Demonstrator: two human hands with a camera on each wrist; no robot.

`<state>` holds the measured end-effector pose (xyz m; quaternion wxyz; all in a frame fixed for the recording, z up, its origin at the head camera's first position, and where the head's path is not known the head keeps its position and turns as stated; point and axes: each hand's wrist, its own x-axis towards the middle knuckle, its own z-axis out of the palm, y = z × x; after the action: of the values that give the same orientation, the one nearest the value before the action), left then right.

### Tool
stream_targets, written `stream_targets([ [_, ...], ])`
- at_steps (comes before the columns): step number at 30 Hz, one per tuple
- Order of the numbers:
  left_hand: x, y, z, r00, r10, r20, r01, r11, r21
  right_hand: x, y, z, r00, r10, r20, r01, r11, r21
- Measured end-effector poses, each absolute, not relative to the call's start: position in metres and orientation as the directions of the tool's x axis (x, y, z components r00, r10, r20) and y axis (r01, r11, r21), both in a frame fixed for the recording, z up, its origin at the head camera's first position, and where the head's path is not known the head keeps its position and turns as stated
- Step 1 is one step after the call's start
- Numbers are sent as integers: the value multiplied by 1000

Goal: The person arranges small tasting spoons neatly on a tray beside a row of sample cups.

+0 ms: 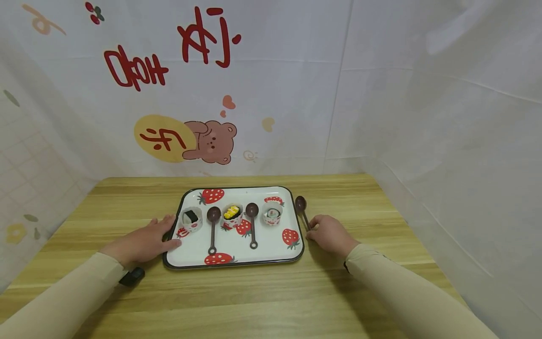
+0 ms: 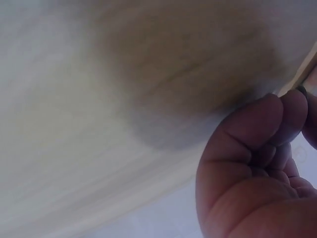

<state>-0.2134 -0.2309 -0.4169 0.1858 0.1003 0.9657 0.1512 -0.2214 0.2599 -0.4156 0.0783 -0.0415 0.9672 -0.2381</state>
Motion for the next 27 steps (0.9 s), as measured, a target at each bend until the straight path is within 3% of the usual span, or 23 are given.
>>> stream_targets([
  [27, -213, -229, -415, -913, 249, -322, 139, 934, 328, -220, 246, -405, -989, -118, -90, -44, 812, -582],
])
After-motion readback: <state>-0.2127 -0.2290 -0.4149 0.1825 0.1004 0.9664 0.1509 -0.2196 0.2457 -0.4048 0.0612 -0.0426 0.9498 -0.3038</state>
